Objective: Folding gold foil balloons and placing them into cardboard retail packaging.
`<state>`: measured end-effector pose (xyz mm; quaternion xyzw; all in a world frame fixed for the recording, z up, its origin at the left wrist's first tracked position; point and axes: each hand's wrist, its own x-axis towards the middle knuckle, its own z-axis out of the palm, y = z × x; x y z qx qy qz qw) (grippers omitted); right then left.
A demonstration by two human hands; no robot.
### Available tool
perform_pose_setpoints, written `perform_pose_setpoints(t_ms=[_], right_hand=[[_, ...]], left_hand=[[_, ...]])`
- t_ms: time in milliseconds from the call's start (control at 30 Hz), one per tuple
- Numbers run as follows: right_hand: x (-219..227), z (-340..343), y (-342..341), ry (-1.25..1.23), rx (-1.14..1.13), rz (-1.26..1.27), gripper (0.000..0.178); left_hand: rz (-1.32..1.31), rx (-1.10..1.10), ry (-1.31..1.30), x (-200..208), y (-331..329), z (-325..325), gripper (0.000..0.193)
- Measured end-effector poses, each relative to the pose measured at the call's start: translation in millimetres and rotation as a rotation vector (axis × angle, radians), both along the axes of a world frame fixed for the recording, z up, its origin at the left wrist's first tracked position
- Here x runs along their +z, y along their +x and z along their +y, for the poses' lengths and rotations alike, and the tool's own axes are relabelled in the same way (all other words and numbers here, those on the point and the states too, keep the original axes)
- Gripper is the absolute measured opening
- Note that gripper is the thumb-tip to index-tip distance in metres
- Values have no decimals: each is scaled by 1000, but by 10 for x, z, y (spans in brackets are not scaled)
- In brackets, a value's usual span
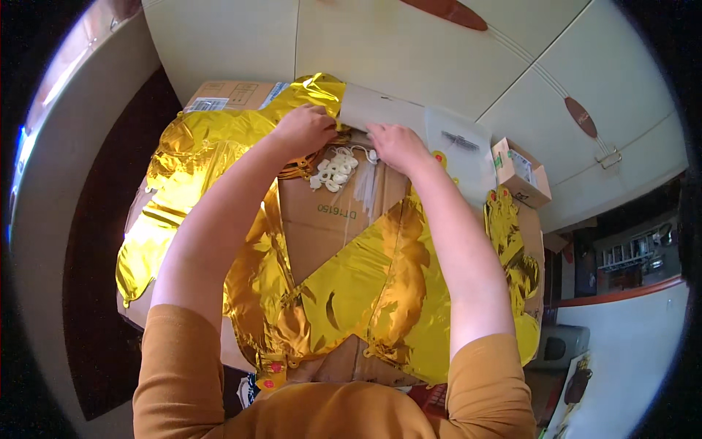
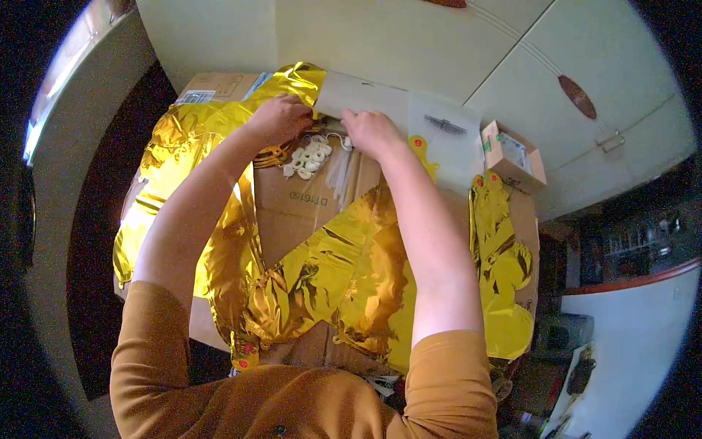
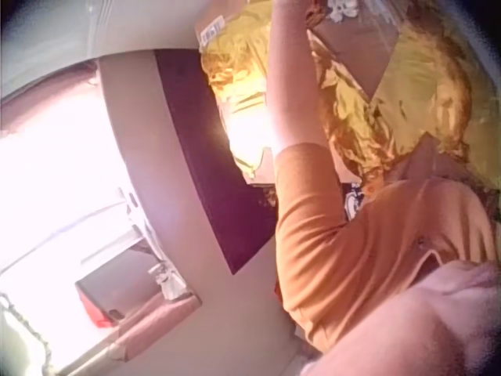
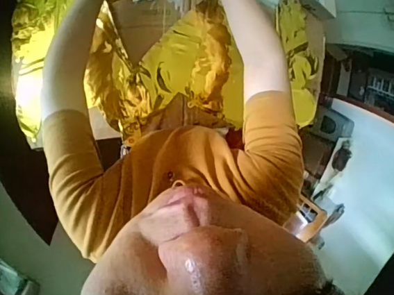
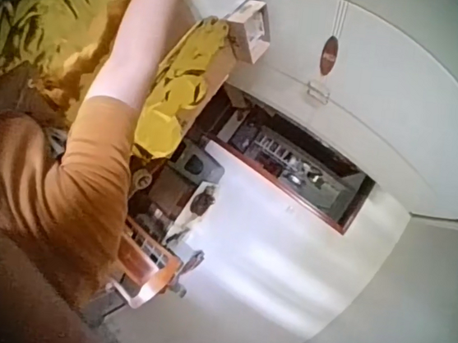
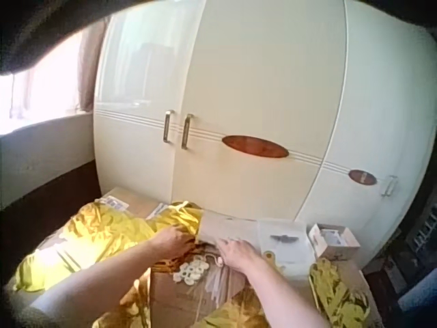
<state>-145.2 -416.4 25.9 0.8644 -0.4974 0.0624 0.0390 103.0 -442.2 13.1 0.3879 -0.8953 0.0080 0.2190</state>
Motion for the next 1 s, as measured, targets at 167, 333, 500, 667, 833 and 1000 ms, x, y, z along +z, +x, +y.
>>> perform_pose_setpoints(t_ms=[167, 333, 500, 667, 833, 1000], right_hand=[[14, 155, -30, -232, -108, -302, 23], [325, 166, 55, -893, 176, -267, 24], [25, 252, -153, -719, 29, 87, 28], [-142, 270, -91, -297, 0, 89, 28], [120, 304, -56, -518, -123, -83, 29], [294, 441, -119, -955, 29, -30, 30]], left_hand=[[-27, 76, -9, 25, -104, 61, 20], [298, 229, 186, -5, -127, 26, 24], [478, 313, 344, 138, -141, 73, 32], [610, 361, 310, 54, -122, 8, 28], [442, 231, -63, 33, -130, 16, 20], [347, -9, -44, 15, -52, 10, 7]])
